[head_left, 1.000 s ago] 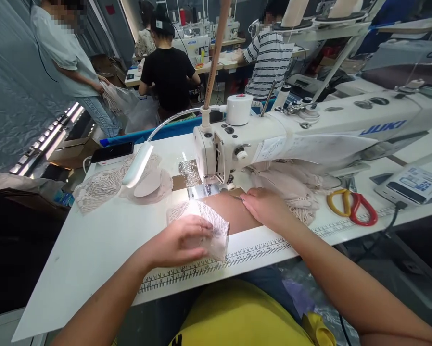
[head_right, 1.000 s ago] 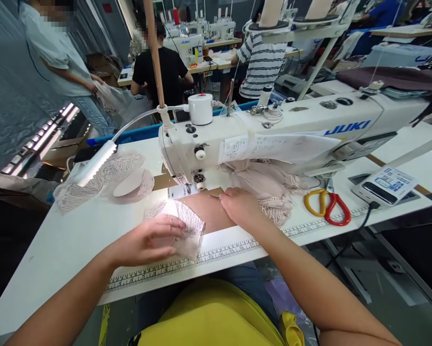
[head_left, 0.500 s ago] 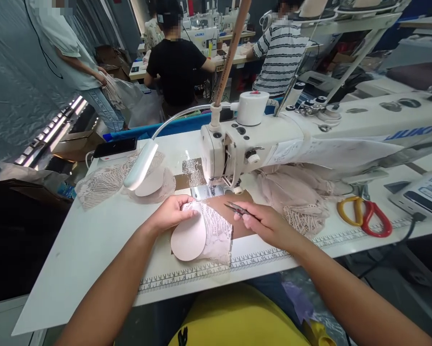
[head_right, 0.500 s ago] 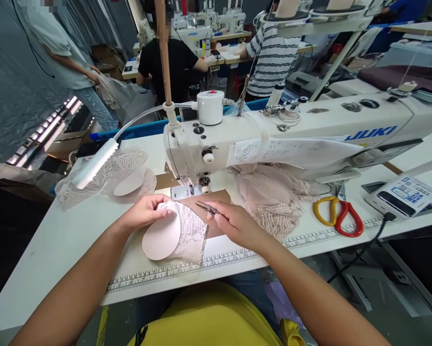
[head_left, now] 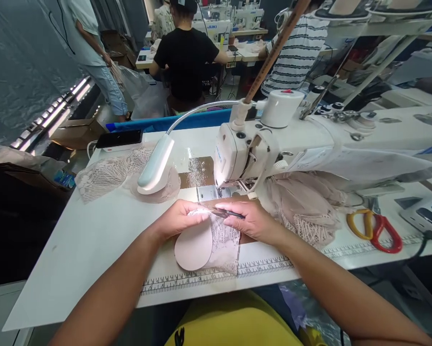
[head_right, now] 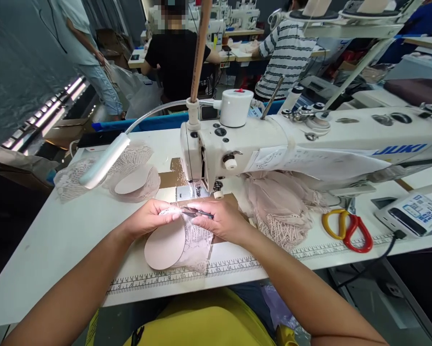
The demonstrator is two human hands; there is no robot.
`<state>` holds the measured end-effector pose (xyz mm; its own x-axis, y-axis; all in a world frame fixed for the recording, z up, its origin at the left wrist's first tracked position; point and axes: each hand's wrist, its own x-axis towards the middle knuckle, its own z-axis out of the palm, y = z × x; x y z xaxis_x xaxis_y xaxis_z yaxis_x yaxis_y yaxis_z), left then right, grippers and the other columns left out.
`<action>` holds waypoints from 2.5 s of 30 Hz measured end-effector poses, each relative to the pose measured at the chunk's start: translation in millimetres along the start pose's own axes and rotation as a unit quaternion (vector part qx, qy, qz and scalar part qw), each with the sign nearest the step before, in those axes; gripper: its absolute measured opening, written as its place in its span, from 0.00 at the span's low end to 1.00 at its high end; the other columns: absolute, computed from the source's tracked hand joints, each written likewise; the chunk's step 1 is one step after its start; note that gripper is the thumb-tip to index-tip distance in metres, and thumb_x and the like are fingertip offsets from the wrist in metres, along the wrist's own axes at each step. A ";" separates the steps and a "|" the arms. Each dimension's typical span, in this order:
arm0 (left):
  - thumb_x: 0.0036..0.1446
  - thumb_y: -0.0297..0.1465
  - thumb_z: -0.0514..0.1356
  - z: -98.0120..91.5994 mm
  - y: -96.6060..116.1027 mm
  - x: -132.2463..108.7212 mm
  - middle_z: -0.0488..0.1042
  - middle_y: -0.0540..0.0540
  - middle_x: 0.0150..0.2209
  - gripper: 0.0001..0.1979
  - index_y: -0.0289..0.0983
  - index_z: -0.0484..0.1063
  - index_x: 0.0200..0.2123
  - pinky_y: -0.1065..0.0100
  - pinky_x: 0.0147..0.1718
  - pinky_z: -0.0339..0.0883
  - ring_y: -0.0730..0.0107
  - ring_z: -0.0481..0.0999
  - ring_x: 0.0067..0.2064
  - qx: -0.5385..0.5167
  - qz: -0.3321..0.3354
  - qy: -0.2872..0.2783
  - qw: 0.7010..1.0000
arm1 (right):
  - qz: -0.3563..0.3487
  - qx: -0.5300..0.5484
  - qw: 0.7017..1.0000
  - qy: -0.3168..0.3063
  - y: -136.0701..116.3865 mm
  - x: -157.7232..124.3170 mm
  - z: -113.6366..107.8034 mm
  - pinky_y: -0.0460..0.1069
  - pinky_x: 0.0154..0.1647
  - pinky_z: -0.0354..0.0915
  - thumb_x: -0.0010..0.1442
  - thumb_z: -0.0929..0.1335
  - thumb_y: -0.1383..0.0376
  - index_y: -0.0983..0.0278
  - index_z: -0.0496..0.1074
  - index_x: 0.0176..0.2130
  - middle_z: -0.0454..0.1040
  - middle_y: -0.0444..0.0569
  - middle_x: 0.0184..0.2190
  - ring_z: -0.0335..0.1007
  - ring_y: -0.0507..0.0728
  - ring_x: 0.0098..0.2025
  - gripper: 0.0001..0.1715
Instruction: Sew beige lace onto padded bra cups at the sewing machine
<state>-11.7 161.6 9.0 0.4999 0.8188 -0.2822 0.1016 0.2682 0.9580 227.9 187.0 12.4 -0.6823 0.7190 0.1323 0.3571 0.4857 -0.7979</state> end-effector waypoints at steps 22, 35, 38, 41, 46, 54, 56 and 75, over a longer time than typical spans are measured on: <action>0.53 0.40 0.65 2.8 -10.1 4.4 0.56 0.54 0.21 0.19 0.32 0.66 0.21 0.72 0.22 0.46 0.78 0.54 0.25 -0.030 -0.019 -0.043 0.998 | 0.030 0.087 0.996 -0.019 -8.9 8.2 13.2 0.50 0.45 0.68 0.62 0.66 0.64 0.60 0.76 0.47 0.79 0.47 0.42 0.74 0.56 0.44 0.14; 0.50 0.40 0.66 5.2 -10.6 5.9 0.54 0.53 0.22 0.19 0.32 0.66 0.21 0.72 0.23 0.46 0.78 0.52 0.26 -0.016 -0.041 -0.058 0.997 | 0.035 0.089 0.994 -0.049 -8.9 9.1 13.2 0.47 0.39 0.66 0.60 0.68 0.63 0.63 0.74 0.44 0.78 0.45 0.38 0.73 0.54 0.39 0.12; 0.51 0.41 0.65 5.9 -10.1 6.4 0.53 0.53 0.21 0.19 0.32 0.67 0.20 0.72 0.22 0.45 0.78 0.51 0.25 0.000 -0.034 -0.061 0.998 | 0.045 0.081 0.995 -0.037 -8.3 9.5 17.0 0.47 0.36 0.65 0.61 0.67 0.63 0.62 0.76 0.41 0.78 0.45 0.35 0.73 0.53 0.36 0.09; 0.51 0.43 0.65 7.4 -8.8 6.8 0.55 0.53 0.20 0.19 0.32 0.69 0.21 0.72 0.21 0.46 0.78 0.52 0.24 0.019 -0.034 -0.050 0.998 | 0.052 0.086 0.995 -0.017 -5.3 8.4 19.5 0.48 0.35 0.65 0.61 0.67 0.63 0.62 0.76 0.39 0.78 0.45 0.33 0.72 0.54 0.35 0.08; 0.52 0.42 0.64 9.9 -5.4 9.1 0.61 0.52 0.21 0.17 0.32 0.72 0.23 0.72 0.23 0.52 0.77 0.57 0.24 0.048 -0.014 -0.049 0.998 | 0.098 0.160 0.982 0.021 -1.5 8.0 24.8 0.49 0.38 0.68 0.57 0.70 0.60 0.63 0.71 0.48 0.75 0.48 0.39 0.72 0.55 0.38 0.19; 0.54 0.32 0.62 -19.4 15.1 -10.7 0.72 0.47 0.36 0.15 0.35 0.72 0.45 0.73 0.30 0.63 0.69 0.71 0.35 0.175 -0.033 -0.082 0.981 | 0.141 0.088 0.986 -0.024 -0.4 5.3 17.4 0.48 0.35 0.64 0.57 0.66 0.66 0.64 0.73 0.32 0.74 0.46 0.31 0.70 0.55 0.34 0.06; 0.54 0.31 0.61 -27.3 18.7 -16.5 0.73 0.46 0.38 0.16 0.35 0.71 0.47 0.71 0.34 0.64 0.67 0.71 0.38 0.203 -0.025 -0.063 0.977 | 0.146 0.085 0.985 -0.029 1.9 3.5 14.2 0.48 0.32 0.63 0.56 0.65 0.67 0.64 0.71 0.31 0.73 0.45 0.30 0.68 0.54 0.32 0.05; 0.49 0.37 0.67 -7.9 16.7 -38.5 0.76 0.46 0.37 0.18 0.36 0.75 0.42 0.69 0.39 0.66 0.65 0.74 0.40 0.000 -0.085 0.006 0.996 | 0.072 0.196 0.977 -0.036 0.0 -0.5 15.0 0.45 0.31 0.58 0.59 0.66 0.61 0.64 0.69 0.32 0.66 0.42 0.27 0.62 0.51 0.30 0.09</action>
<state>-36.1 138.5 35.4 0.4647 0.7681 -0.4405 0.1841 0.4028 0.8966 218.7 179.1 3.5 -0.6909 0.7224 -0.0277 0.1893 0.1439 -0.9713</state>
